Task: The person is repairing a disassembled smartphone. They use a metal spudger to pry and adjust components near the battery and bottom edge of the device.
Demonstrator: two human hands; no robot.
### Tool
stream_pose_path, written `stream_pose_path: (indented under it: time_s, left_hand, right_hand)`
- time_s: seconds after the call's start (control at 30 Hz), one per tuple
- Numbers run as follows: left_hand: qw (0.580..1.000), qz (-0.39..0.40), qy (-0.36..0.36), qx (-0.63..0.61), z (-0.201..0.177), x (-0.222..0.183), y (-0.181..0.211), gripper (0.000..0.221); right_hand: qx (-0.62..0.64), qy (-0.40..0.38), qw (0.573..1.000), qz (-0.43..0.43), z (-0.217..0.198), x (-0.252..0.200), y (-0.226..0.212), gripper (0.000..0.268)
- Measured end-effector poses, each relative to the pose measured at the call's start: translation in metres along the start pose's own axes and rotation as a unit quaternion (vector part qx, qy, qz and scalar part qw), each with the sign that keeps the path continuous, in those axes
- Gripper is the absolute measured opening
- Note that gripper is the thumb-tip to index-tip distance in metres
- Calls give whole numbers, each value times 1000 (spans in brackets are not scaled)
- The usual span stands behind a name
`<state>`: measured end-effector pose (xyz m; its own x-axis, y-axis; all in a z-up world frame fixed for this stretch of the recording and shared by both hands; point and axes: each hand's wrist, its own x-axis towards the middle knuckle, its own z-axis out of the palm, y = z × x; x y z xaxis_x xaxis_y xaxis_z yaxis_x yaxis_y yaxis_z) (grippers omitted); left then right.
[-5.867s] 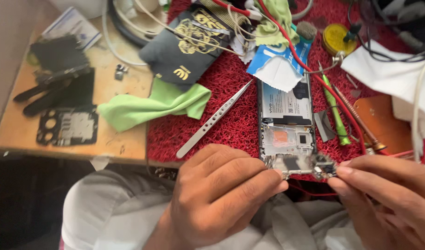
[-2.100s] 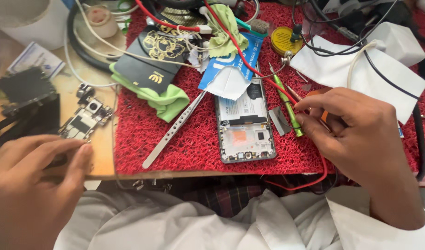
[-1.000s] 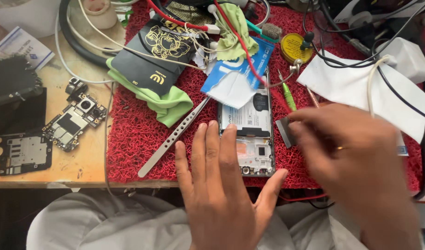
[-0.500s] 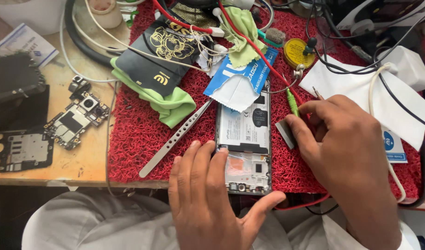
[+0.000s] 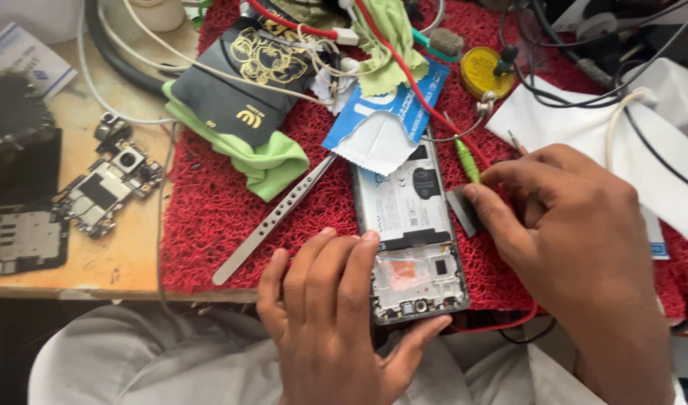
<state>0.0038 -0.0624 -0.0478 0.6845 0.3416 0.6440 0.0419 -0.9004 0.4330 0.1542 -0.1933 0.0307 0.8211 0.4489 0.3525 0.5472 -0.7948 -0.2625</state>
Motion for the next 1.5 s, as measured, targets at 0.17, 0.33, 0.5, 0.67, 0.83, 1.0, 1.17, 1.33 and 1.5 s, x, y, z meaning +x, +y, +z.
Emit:
stream_pose_path:
  time_s: [0.17, 0.33, 0.5, 0.67, 0.83, 1.0, 1.17, 1.33, 1.5]
  left_hand:
    - [1000, 2, 9, -4, 7, -3, -3, 92]
    - [999, 27, 35, 13, 13, -3, -9, 88]
    - [997, 40, 54, 28, 18, -5, -11, 85]
    - [996, 55, 58, 27, 19, -5, -15, 82]
    - [996, 57, 64, 25, 21, -8, -16, 81]
    - [994, 66, 80, 30, 23, -6, -16, 79]
    - [993, 73, 87, 31, 24, -7, -18, 78]
    - [994, 70, 89, 13, 23, -4, -17, 77]
    - [996, 57, 63, -9, 19, -9, -17, 79]
  right_hand:
    - [45, -10, 999, 14, 2, 1, 5, 24]
    - [108, -33, 993, -18, -2, -2, 15, 23]
    - [162, -56, 985, -4, -7, -5, 28, 22]
    - [340, -44, 938, 56, -9, -8, 35, 30]
    - [387, 1, 918, 89, -9, -9, 33, 29]
    - [55, 80, 995, 24, -6, -4, 27, 30]
    - [-67, 78, 995, -17, 3, -2, 23, 19]
    - [4, 96, 995, 5, -2, -3, 15, 13]
    - [80, 115, 986, -95, -27, -36, -2, 10]
